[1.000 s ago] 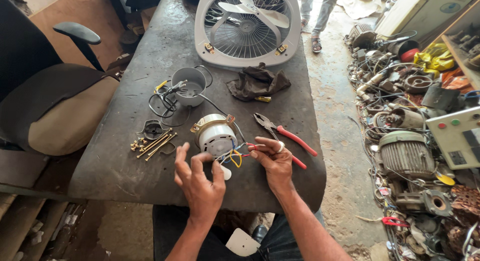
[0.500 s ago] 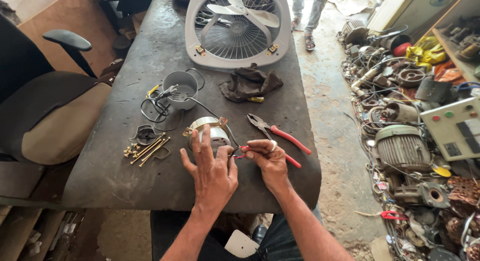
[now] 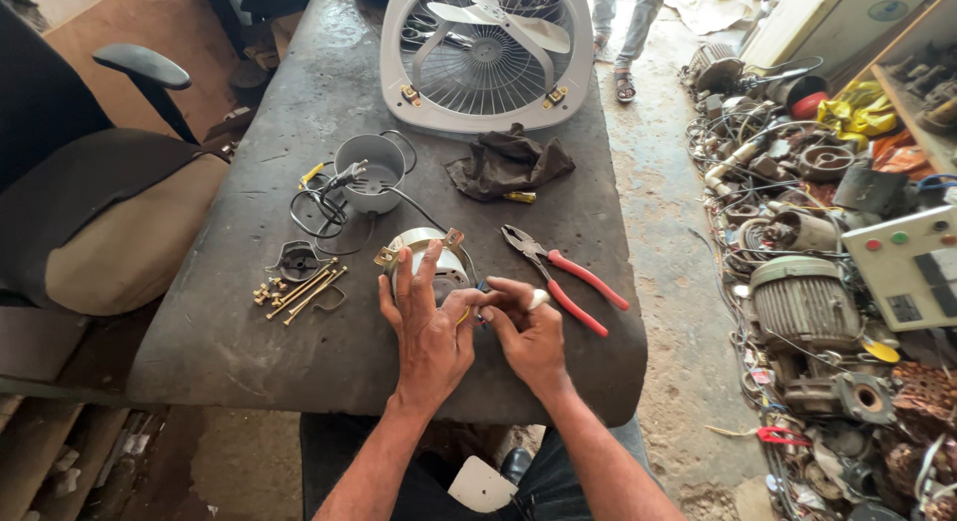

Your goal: The person disassembles a small electrical motor on a workbench, using pliers to remove a retaining clip and separate the housing. They manipulate internal wires and components, then reassemble the motor by aligning the housing halves and securing them.

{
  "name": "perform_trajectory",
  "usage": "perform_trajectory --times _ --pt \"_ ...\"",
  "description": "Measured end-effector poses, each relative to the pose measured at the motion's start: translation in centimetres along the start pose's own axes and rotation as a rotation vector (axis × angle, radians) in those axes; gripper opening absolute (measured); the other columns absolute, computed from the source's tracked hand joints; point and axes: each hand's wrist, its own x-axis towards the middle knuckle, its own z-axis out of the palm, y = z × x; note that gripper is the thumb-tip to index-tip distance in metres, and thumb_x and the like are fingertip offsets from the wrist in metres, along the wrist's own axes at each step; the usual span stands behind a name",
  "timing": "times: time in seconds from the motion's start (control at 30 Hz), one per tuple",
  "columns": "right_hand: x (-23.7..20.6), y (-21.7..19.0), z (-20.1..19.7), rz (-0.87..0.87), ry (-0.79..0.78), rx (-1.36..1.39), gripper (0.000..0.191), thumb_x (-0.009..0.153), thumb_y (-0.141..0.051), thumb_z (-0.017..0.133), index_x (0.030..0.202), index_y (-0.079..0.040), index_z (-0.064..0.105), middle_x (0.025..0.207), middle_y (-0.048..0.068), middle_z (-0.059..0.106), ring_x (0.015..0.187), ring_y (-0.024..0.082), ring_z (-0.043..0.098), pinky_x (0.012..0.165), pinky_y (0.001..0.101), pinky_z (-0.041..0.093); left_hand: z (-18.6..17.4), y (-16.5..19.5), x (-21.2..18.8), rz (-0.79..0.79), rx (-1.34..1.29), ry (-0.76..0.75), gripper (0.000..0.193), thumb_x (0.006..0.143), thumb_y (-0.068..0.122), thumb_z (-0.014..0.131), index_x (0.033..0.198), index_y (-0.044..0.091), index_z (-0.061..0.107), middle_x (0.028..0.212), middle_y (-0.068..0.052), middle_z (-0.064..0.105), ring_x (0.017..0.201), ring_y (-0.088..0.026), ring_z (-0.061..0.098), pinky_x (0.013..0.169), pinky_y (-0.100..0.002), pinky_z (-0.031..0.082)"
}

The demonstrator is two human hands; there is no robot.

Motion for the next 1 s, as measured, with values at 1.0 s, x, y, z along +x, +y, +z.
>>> perform_trajectory --times 1.0 --pt "2.4 3.0 -2.3 0.198 0.035 0.579 0.017 0.097 -0.011 0.071 0.102 0.005 0.072 0.092 0.012 0.076 0.079 0.015 0.071 0.072 0.0286 0.057 0.2 1.6 1.2 0.024 0.113 0.051 0.031 0.082 0.036 0.076 0.112 0.026 0.077 0.154 -0.014 0.035 0.149 -0.043 0.021 0.108 -0.079 0.012"
